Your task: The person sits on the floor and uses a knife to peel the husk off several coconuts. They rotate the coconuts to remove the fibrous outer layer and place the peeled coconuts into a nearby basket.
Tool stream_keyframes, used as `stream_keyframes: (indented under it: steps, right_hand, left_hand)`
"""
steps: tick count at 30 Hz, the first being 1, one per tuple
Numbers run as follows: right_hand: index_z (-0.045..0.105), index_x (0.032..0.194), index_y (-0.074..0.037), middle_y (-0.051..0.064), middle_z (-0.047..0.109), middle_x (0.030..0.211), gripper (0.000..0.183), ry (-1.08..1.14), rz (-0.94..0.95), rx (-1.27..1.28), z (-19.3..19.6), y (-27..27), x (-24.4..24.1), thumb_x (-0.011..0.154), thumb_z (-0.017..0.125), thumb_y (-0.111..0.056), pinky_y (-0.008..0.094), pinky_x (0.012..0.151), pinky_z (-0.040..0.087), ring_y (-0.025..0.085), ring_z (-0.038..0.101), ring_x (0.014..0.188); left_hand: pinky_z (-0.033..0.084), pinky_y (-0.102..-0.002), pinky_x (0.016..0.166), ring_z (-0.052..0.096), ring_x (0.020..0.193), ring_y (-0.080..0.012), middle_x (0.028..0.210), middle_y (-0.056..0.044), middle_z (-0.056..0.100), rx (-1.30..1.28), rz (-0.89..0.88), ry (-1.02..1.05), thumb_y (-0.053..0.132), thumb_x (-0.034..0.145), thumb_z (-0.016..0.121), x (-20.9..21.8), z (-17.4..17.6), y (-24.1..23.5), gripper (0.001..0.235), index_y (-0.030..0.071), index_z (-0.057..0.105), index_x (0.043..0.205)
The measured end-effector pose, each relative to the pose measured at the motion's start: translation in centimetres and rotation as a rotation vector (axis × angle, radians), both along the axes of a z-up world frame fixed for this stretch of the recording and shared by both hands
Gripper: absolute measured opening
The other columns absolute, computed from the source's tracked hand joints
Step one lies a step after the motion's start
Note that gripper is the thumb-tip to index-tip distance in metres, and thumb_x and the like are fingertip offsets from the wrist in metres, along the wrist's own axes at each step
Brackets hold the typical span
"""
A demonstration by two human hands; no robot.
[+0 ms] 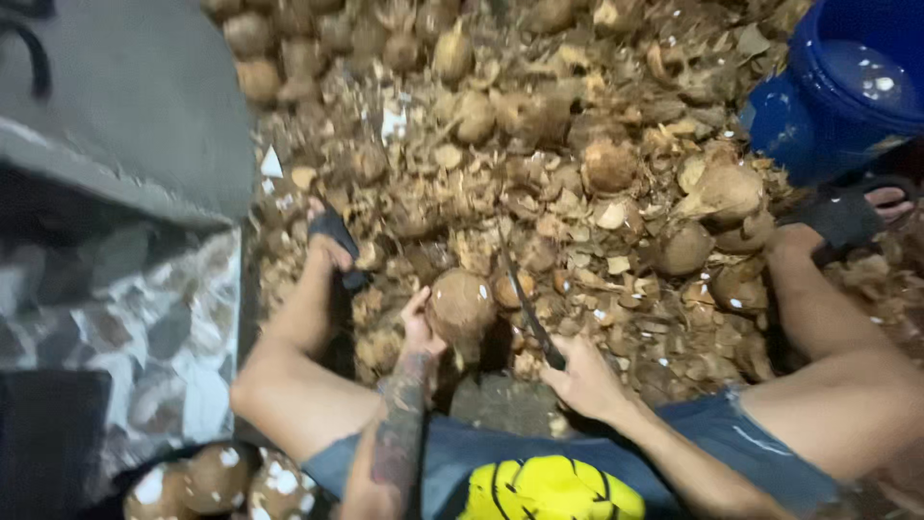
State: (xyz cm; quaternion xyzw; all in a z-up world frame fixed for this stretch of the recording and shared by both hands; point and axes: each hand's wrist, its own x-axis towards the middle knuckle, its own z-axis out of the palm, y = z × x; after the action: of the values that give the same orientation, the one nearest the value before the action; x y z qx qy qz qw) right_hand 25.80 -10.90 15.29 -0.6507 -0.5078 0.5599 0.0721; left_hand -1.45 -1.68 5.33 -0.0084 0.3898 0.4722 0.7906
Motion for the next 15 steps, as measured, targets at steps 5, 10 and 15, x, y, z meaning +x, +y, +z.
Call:
stream_keyframes:
  steps: [5, 10, 15]
  right_hand:
    - [0.053, 0.078, -0.008, 0.006, 0.060, 0.070, 0.006, 0.421, 0.131, 1.129, 14.5, -0.3, 0.1, 0.078, 0.053, -0.002, 0.034, 0.064, 0.051, 0.020, 0.063, 0.062]
    - [0.047, 0.077, -0.010, 0.000, 0.046, 0.062, 0.014, 0.262, 0.054, 0.546, -1.9, -0.8, -1.9, 0.087, 0.046, -0.001, 0.029, 0.044, 0.034, 0.015, 0.045, 0.047]
    - [0.072, 0.096, -0.001, 0.012, 0.074, 0.056, 0.015, -0.016, -0.127, -0.288, -1.1, 0.1, -0.8, 0.089, 0.059, -0.006, 0.030, 0.039, 0.061, 0.018, 0.069, 0.040]
  left_hand:
    - [0.052, -0.061, 0.103, 0.060, 0.120, -0.0422, 0.133, -0.027, 0.061, -0.121, -0.015, 0.144, 0.040, 0.081, 0.067, 0.9, -3.5, -0.4, 0.070, 0.008, 0.054, 0.142]
    - [0.051, -0.056, 0.104, 0.060, 0.124, -0.0418, 0.140, -0.025, 0.061, -0.055, 0.064, 0.153, 0.039, 0.081, 0.067, 1.3, -1.6, 0.3, 0.074, 0.004, 0.055, 0.145]
    - [0.056, -0.057, 0.091, 0.067, 0.108, -0.0422, 0.122, -0.021, 0.072, 0.101, 0.156, -0.062, 0.048, 0.080, 0.069, -1.4, -1.7, 1.8, 0.067, 0.004, 0.066, 0.131]
